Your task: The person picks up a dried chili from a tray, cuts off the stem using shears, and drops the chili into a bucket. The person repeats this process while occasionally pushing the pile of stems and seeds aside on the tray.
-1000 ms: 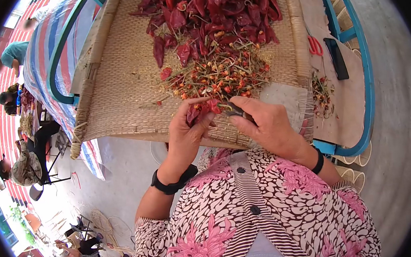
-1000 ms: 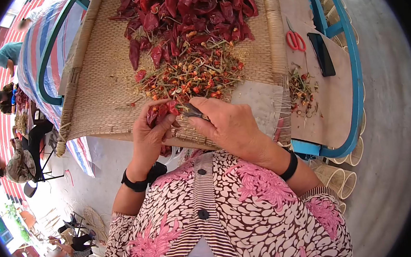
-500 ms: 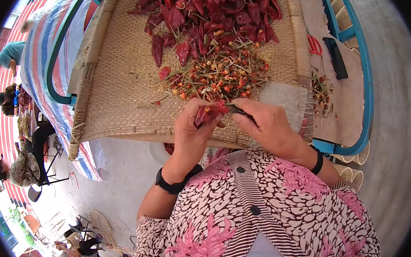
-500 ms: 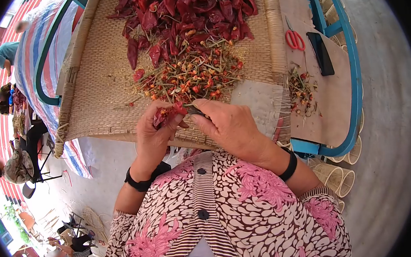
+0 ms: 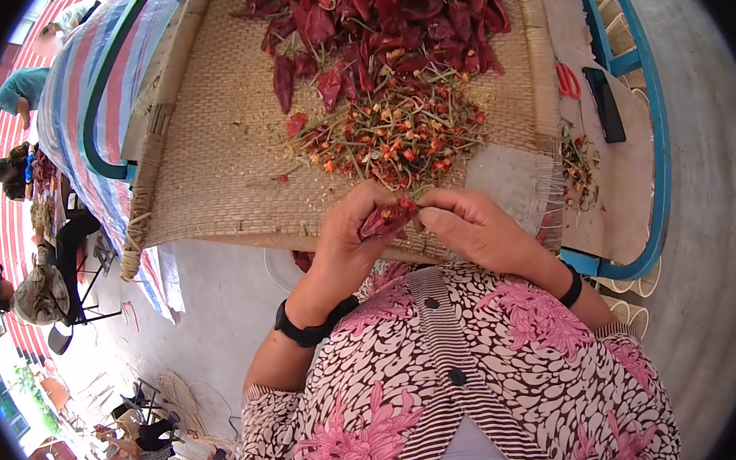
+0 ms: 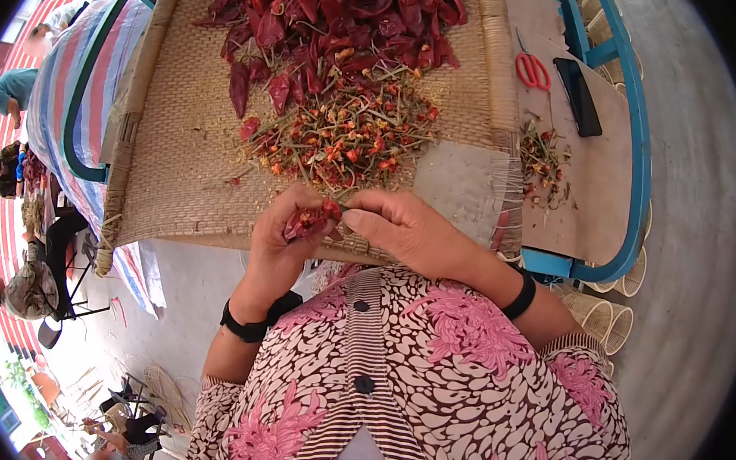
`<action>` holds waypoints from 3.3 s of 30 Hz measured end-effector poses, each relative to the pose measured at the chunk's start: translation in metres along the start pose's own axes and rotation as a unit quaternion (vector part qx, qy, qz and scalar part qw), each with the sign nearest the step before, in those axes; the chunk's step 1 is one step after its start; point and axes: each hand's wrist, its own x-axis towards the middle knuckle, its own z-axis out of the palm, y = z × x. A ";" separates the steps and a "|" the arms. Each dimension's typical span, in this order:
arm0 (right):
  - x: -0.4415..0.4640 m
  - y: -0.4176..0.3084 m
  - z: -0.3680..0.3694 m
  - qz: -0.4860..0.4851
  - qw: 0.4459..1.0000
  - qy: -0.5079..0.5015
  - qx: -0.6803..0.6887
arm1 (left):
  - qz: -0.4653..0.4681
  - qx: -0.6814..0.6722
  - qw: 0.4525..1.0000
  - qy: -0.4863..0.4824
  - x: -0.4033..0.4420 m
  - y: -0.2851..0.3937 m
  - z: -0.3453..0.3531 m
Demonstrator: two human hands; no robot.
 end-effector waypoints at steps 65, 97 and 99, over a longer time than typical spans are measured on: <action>0.010 0.007 -0.032 0.148 0.781 0.040 0.605 | -0.343 0.083 0.873 0.337 -0.225 -0.261 -0.060; 0.000 -0.011 -0.027 0.114 0.894 0.148 0.408 | -0.180 0.349 0.907 -0.153 0.064 -0.017 -0.138; 0.001 -0.011 -0.025 0.130 0.892 0.141 0.408 | -0.210 0.272 0.934 -0.096 0.070 -0.016 -0.130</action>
